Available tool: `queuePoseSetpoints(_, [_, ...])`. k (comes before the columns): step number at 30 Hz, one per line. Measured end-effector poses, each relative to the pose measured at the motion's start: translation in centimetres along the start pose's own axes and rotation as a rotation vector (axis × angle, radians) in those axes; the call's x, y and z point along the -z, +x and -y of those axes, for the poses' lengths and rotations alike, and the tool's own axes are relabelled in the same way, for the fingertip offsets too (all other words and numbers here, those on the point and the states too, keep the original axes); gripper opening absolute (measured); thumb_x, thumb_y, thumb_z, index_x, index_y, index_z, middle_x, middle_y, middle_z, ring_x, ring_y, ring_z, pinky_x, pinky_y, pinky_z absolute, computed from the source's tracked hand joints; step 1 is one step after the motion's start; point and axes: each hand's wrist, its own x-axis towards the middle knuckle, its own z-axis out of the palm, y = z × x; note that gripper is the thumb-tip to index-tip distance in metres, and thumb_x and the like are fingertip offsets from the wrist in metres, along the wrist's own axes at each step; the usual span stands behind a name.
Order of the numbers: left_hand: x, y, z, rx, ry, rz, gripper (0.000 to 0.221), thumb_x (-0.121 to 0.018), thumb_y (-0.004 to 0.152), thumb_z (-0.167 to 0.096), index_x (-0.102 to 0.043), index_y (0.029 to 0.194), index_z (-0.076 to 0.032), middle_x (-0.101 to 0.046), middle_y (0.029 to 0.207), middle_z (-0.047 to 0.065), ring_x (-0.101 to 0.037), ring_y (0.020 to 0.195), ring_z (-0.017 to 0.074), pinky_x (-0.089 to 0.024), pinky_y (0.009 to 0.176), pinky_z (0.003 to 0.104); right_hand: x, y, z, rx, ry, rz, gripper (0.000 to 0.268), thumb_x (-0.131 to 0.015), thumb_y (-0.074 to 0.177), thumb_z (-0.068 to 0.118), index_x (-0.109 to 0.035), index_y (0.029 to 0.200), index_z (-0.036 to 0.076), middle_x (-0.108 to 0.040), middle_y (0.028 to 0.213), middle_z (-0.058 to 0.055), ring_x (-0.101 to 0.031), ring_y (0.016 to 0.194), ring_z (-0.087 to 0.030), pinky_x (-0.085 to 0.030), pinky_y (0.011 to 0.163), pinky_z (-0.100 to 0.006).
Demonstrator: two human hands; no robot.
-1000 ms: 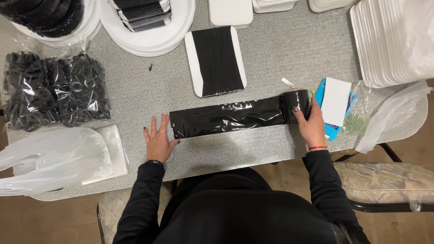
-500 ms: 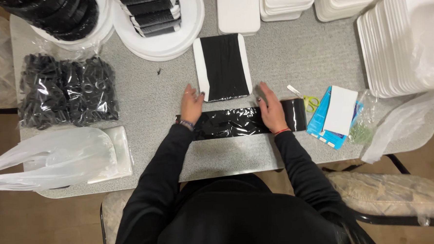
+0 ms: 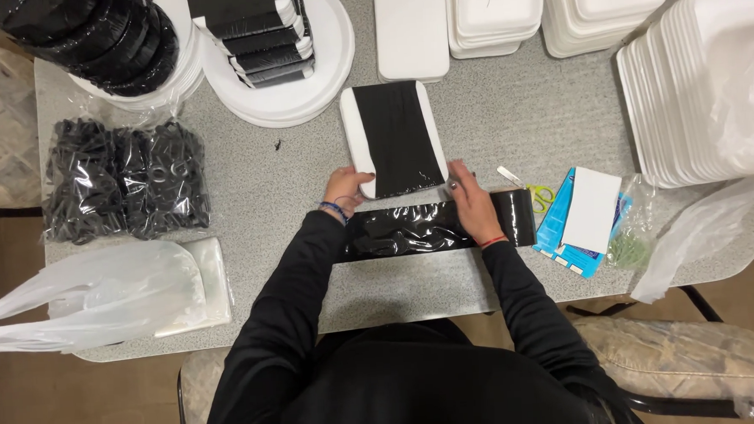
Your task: The recorder is wrapping a white foam tray with black plastic film and cutting it with scissors at a packaging station.
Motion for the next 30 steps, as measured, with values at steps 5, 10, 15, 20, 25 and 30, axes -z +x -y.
queuePoseSetpoints(5, [-0.9,-11.3,-10.3,0.025,-0.309,0.16,0.035,-0.071,0.084,-0.002,-0.058,0.115,0.009,-0.073,0.095,0.016,-0.072,0.076,0.0196,-0.057,0.062,0.03,2.4,-1.2,-0.1,0.038,0.275,-0.227,0.044,-0.043,0.109,0.011,-0.044,0.152,0.0,-0.061,0.149,-0.015,-0.053,0.141,-0.024,-0.037,0.12,-0.034])
queuePoseSetpoints(10, [-1.8,-23.2,-18.8,-0.22,-0.465,0.255,0.047,-0.065,0.09,0.007,-0.041,0.13,0.008,-0.065,0.115,0.021,-0.07,0.1,0.0224,-0.061,0.084,0.034,4.1,-2.1,-6.0,-0.008,0.238,-0.409,0.039,-0.048,0.112,0.012,-0.053,0.148,-0.001,-0.064,0.141,-0.017,-0.058,0.13,-0.025,-0.044,0.114,-0.034])
queuePoseSetpoints(15, [-2.6,-30.5,-24.6,-0.367,-0.554,0.388,0.055,-0.062,0.086,0.015,-0.041,0.136,0.004,-0.062,0.13,0.017,-0.063,0.12,0.0193,-0.051,0.107,0.034,4.9,-1.7,-7.8,0.207,-0.241,-0.318,0.043,-0.056,0.107,0.017,-0.053,0.147,0.001,-0.059,0.147,-0.018,-0.056,0.136,-0.028,-0.042,0.117,-0.037])
queuePoseSetpoints(20, [-2.8,-31.0,-24.3,-0.411,-0.538,0.407,0.053,-0.063,0.088,0.016,-0.042,0.135,0.004,-0.061,0.129,0.016,-0.063,0.12,0.0198,-0.05,0.108,0.036,5.5,-1.4,-5.8,0.217,-0.26,-0.293,0.047,-0.059,0.104,0.016,-0.052,0.148,0.002,-0.058,0.148,-0.019,-0.056,0.136,-0.029,-0.042,0.117,-0.037])
queuePoseSetpoints(25, [-3.1,-30.7,-23.3,-0.417,-0.528,0.388,0.052,-0.064,0.088,0.015,-0.043,0.135,0.005,-0.062,0.13,0.016,-0.063,0.12,0.0197,-0.051,0.108,0.036,6.0,-2.1,-4.1,0.213,-0.277,-0.274,0.051,-0.062,0.101,0.015,-0.051,0.149,0.003,-0.058,0.148,-0.02,-0.056,0.136,-0.03,-0.041,0.117,-0.036])
queuePoseSetpoints(30, [-3.2,-27.9,-20.5,-0.464,-0.461,0.302,0.052,-0.066,0.089,0.014,-0.043,0.135,0.004,-0.063,0.128,0.014,-0.063,0.119,0.0184,-0.052,0.105,0.033,5.8,-4.2,-8.7,-0.327,-0.394,-0.195,0.036,-0.07,0.097,0.011,-0.067,0.133,0.006,-0.071,0.134,-0.019,-0.067,0.126,-0.03,-0.049,0.109,-0.034])
